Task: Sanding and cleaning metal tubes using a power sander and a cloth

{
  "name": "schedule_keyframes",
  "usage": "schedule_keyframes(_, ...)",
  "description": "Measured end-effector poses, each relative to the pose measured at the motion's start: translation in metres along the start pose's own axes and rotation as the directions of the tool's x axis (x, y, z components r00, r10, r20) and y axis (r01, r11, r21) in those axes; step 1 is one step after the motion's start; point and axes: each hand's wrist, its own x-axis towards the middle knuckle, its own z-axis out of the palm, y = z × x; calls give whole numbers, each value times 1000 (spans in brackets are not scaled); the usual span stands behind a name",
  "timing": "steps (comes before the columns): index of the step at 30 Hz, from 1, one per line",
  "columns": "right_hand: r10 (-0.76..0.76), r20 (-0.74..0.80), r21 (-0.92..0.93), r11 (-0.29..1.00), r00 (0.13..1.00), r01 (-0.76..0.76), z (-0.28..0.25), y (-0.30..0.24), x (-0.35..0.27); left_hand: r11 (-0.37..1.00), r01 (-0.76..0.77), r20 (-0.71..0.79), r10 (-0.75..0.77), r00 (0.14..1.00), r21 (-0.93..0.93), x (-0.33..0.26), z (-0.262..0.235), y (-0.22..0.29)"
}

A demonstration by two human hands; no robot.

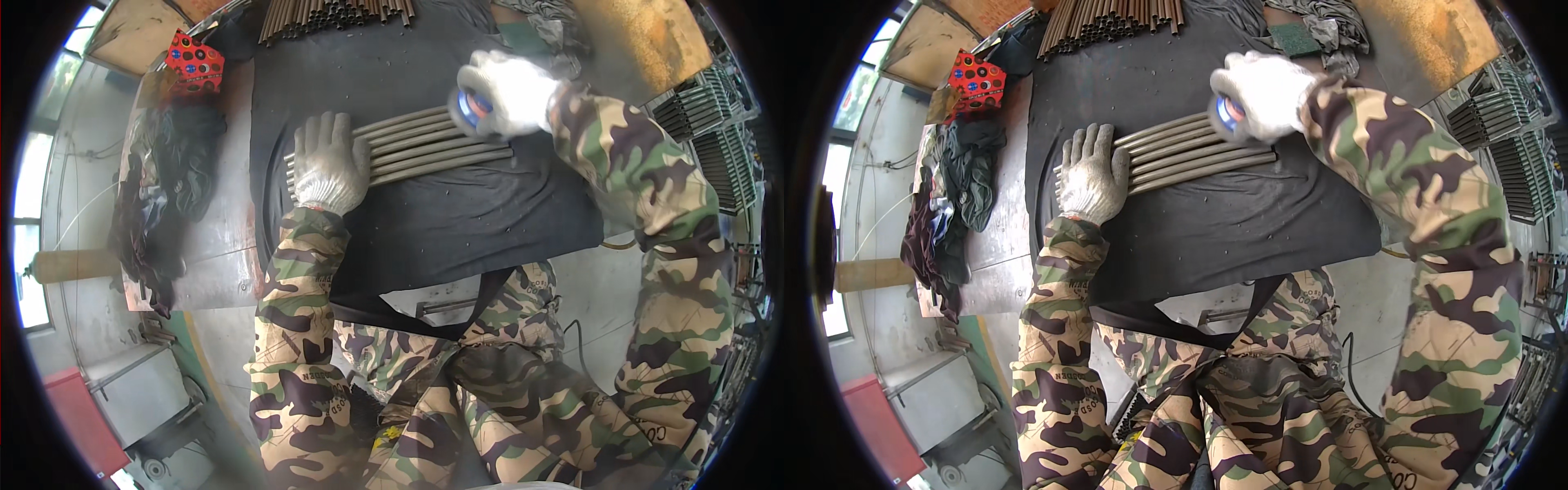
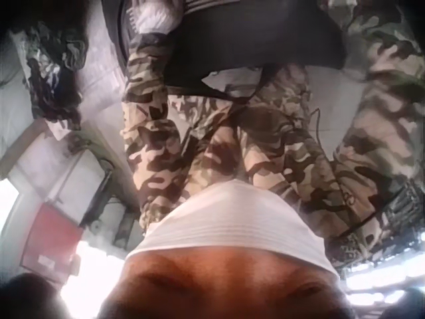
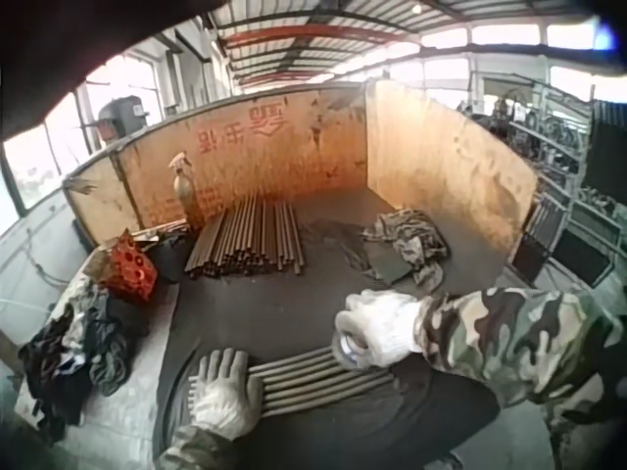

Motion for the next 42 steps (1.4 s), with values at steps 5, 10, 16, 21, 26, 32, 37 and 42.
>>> schedule_keyframes(5, -147, -56, 6, 989, 988, 147, 12, 2, -5, 999, 46, 98, -46, 994, 5, 2, -5, 3)
schedule_keyframes(10, -133, -137, -31, 991, 982, 130, 8, -13, 4, 988, 128, 147, -140, 979, 86, -5, 14, -8)
schedule_keyframes(16, 3, -78, 156, 988, 997, 9, 10, -21, 26, 998, 12, 135, -20, 991, 66, -18, 15, -31)
schedule_keyframes(21, -171, -32, 44, 984, 985, 172, 16, -38, 7, 995, 27, 178, -44, 983, 101, -14, 24, -28)
schedule_keyframes(26, -8, -249, -10, 1000, 968, 6, 11, -28, 17, 997, 32, 174, -45, 984, 77, -1, 27, -18)
schedule_keyframes(32, 57, -83, 65, 997, 995, -52, 5, -44, 33, 993, 54, 230, -76, 970, 102, 2, 28, -21)
schedule_keyframes(37, -16, -215, 10, 1000, 976, 19, 19, -47, 41, 989, 11, 172, -36, 984, 148, 2, 22, -33)
schedule_keyframes(42, -116, -198, 0, 993, 973, 119, -3, -10, 33, 999, -42, 49, 43, 998, -24, 19, 6, -14)
